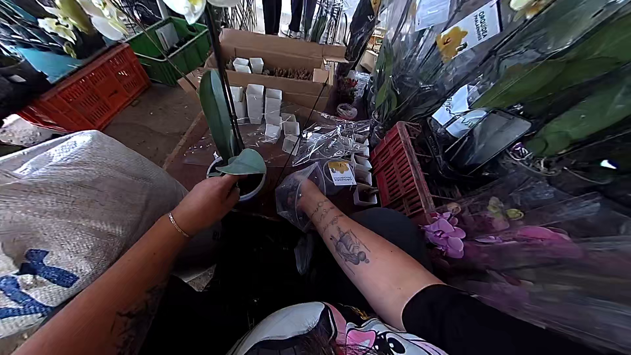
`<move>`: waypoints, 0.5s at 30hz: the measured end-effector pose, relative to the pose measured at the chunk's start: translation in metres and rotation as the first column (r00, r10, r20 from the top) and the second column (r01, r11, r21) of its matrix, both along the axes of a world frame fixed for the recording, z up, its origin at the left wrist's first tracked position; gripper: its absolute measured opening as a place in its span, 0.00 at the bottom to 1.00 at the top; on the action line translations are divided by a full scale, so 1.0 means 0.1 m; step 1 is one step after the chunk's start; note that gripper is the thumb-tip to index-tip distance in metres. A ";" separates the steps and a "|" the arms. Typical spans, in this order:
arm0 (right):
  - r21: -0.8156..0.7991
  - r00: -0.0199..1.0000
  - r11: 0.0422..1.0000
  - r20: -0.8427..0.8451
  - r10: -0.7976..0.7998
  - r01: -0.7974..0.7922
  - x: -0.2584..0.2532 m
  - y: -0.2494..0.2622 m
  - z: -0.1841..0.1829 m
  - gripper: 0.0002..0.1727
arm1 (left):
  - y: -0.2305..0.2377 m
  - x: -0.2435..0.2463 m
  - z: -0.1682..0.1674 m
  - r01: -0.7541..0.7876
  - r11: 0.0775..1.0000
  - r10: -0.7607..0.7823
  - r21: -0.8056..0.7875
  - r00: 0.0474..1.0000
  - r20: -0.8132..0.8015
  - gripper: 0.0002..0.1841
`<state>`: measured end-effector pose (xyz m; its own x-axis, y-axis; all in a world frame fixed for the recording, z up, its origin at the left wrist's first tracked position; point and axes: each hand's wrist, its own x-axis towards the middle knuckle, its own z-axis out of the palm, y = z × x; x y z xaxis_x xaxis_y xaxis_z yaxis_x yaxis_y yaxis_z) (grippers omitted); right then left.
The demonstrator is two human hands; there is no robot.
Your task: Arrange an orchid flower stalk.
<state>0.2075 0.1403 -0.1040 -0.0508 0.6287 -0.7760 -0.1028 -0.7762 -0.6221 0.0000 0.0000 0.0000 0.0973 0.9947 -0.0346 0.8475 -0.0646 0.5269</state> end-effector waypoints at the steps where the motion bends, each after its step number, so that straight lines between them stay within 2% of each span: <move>1: 0.008 1.000 1.000 -0.015 -0.012 0.012 0.07 -0.02 0.03 0.27 | -0.02 0.06 0.00 -0.006 1.000 0.006 -0.011 1.000 0.006 0.20; 5: 0.053 0.997 0.998 -0.072 -0.038 0.042 0.17 -0.08 0.20 0.14 | -0.01 0.08 0.05 -0.044 0.997 0.047 -0.070 0.998 0.037 0.20; 10: 0.094 0.981 0.991 -0.177 -0.082 0.100 0.25 -0.15 0.52 0.13 | -0.01 0.05 0.06 -0.015 0.997 0.019 -0.077 0.999 0.047 0.21; 15: 0.266 0.945 0.954 -0.325 -0.043 0.135 -0.05 -0.27 1.04 0.14 | -0.02 0.06 0.16 -0.030 0.994 0.025 -0.106 0.999 -0.043 0.22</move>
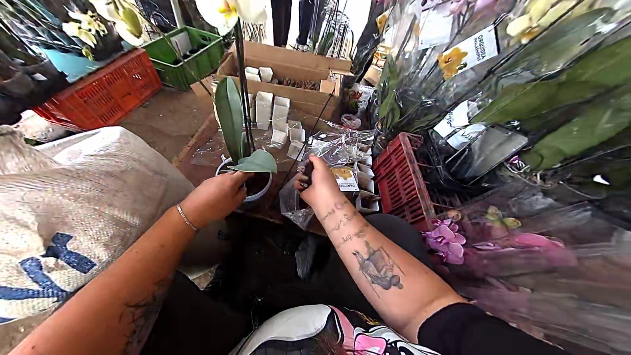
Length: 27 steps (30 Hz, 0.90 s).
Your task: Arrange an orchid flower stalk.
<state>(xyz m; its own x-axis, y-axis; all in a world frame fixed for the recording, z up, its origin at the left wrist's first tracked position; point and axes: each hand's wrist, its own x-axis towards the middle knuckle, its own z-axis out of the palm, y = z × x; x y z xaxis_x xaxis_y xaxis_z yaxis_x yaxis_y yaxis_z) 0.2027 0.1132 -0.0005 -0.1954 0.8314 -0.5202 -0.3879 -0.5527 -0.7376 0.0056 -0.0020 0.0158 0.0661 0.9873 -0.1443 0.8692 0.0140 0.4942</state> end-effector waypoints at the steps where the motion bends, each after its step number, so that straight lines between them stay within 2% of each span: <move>1: 0.036 0.999 0.999 -0.038 0.009 -0.008 -0.13 0.00 0.05 0.14 | -0.01 0.00 0.02 -0.003 1.000 0.003 0.003 0.999 -0.039 0.22; 3: 0.067 0.999 0.998 -0.032 0.008 -0.006 -0.45 0.01 0.06 0.15 | -0.02 0.00 0.07 -0.018 1.000 0.015 -0.020 0.994 -0.110 0.21; 5: 0.062 0.992 0.997 0.116 -0.046 0.039 -0.75 0.04 -0.08 0.17 | -0.04 0.02 0.14 -0.053 0.997 0.043 -0.059 0.987 -0.157 0.20; 7: 0.068 0.975 0.996 0.214 -0.064 0.050 -0.91 0.04 -0.32 0.26 | -0.05 0.05 0.18 -0.085 0.994 0.069 -0.065 0.975 -0.210 0.19; 9: 0.115 0.952 0.991 0.290 -0.099 0.068 -1.06 0.05 -0.61 0.27 | -0.05 0.06 0.20 -0.100 0.992 0.077 -0.075 0.959 -0.272 0.18; 11: 0.126 0.942 0.992 0.329 -0.065 0.025 -1.07 -0.02 -0.54 0.25 | -0.05 0.09 0.25 -0.117 0.990 0.086 -0.082 0.947 -0.310 0.17; 13: 0.184 0.949 0.983 0.311 -0.059 0.000 -1.07 -0.06 -0.51 0.22 | -0.05 0.08 0.27 -0.110 0.992 0.085 -0.058 0.941 -0.327 0.18; 16: 0.422 0.971 0.900 0.150 -0.186 0.107 -1.21 0.00 -1.00 0.19 | -0.01 0.03 0.22 -0.083 0.996 0.065 -0.037 0.938 -0.341 0.20; 18: 0.413 0.975 0.907 0.154 -0.158 0.081 -1.20 -0.06 -0.96 0.19 | 0.00 0.01 0.22 -0.073 0.996 0.053 -0.047 0.943 -0.327 0.22; 20: 0.345 0.968 0.938 0.240 -0.070 -0.017 -1.13 -0.17 -0.67 0.21 | 0.00 0.00 0.22 -0.066 0.997 0.051 -0.039 0.952 -0.301 0.23; 22: 0.350 0.955 0.936 0.289 -0.062 -0.045 -1.12 -0.21 -0.63 0.21 | 0.00 -0.01 0.23 -0.062 0.997 0.045 -0.047 0.954 -0.298 0.23; 25: 0.480 0.969 0.877 0.223 -0.106 -0.015 -1.18 -0.14 -1.03 0.24 | 0.00 -0.02 0.22 -0.056 0.998 0.043 -0.034 0.955 -0.295 0.23; 27: 0.522 0.976 0.853 0.183 -0.115 0.003 -1.17 -0.14 -1.16 0.27 | 0.01 -0.04 0.22 -0.052 0.998 0.039 -0.037 0.955 -0.293 0.22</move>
<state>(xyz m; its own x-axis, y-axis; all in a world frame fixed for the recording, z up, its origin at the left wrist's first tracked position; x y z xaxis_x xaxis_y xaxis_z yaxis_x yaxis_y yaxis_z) 0.0854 0.0993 -0.1168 -0.0760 0.9965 -0.0351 -0.2210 -0.0512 -0.9739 0.0018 -0.0012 0.0374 -0.0298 0.9806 -0.1939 0.9734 0.0726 0.2172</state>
